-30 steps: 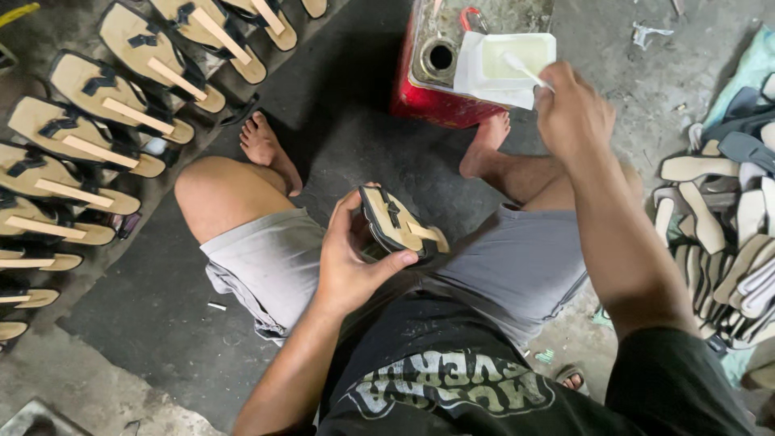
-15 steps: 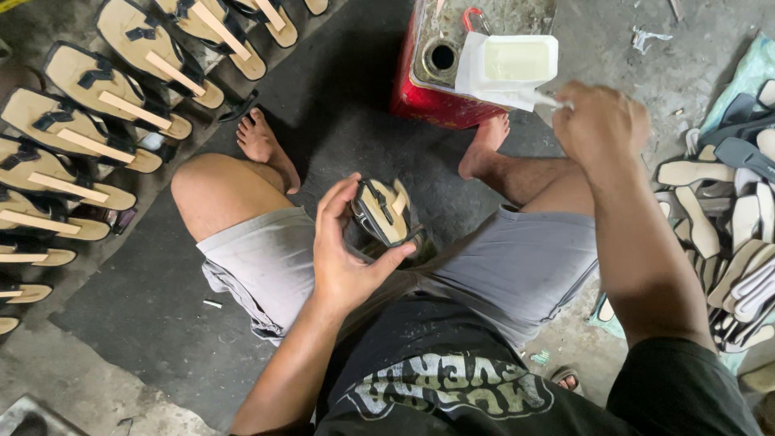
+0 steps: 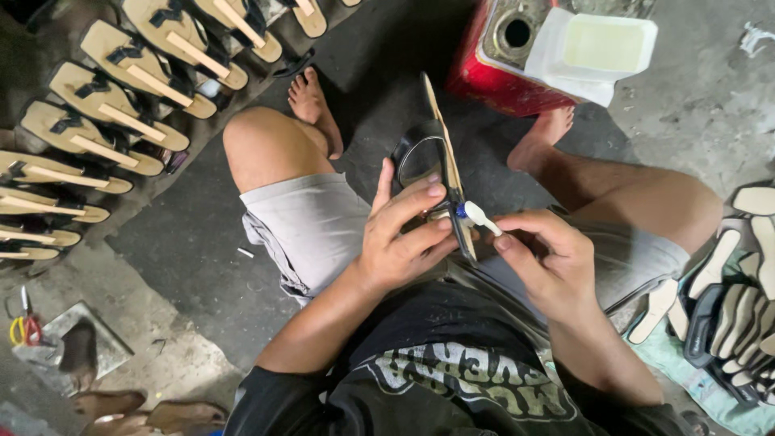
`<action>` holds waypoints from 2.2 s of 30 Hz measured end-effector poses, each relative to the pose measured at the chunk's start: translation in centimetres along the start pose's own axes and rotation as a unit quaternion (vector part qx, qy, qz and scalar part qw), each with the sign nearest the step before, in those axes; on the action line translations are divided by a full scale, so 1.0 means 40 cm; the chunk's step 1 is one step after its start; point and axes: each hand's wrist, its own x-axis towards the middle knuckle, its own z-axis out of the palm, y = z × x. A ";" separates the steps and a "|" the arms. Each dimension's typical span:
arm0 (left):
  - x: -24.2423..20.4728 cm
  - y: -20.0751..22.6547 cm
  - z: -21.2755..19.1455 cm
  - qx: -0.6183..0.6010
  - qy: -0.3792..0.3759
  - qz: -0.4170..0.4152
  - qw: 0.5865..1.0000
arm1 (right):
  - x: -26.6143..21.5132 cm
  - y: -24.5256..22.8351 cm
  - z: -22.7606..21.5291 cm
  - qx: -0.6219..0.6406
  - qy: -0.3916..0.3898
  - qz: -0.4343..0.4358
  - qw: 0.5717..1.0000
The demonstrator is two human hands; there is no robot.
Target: The person sits on the floor and paints the straps of wooden sandals black using a toothbrush. They repeatedly dip the brush into a red container and apply the paint to multiple sandals, placing finished ones on a nearby shelf.
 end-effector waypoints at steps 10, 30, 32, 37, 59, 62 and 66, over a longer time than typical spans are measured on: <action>0.008 0.005 -0.008 0.013 0.005 -0.002 1.000 | 0.016 -0.017 0.015 -0.221 0.053 -0.131 0.965; 0.034 0.057 -0.017 -0.152 -0.006 -0.114 0.982 | 0.010 0.010 0.017 -0.086 0.030 -0.171 0.981; 0.043 0.065 -0.025 -0.183 -0.013 -0.130 0.974 | 0.019 0.003 0.014 -0.088 0.034 -0.183 0.979; 0.062 0.078 -0.025 -0.255 -0.022 -0.138 0.957 | 0.030 -0.005 -0.001 -0.118 0.036 -0.187 0.975; 0.077 0.120 -0.072 -0.339 -0.047 -0.277 0.898 | 0.009 -0.022 -0.015 -0.142 0.010 -0.198 0.970; 0.078 0.120 -0.077 -0.338 -0.070 -0.292 0.892 | 0.012 -0.022 -0.022 -0.169 0.021 -0.200 0.965; 0.082 0.127 -0.081 -0.350 -0.079 -0.304 0.883 | 0.015 -0.020 -0.024 -0.175 0.027 -0.207 0.962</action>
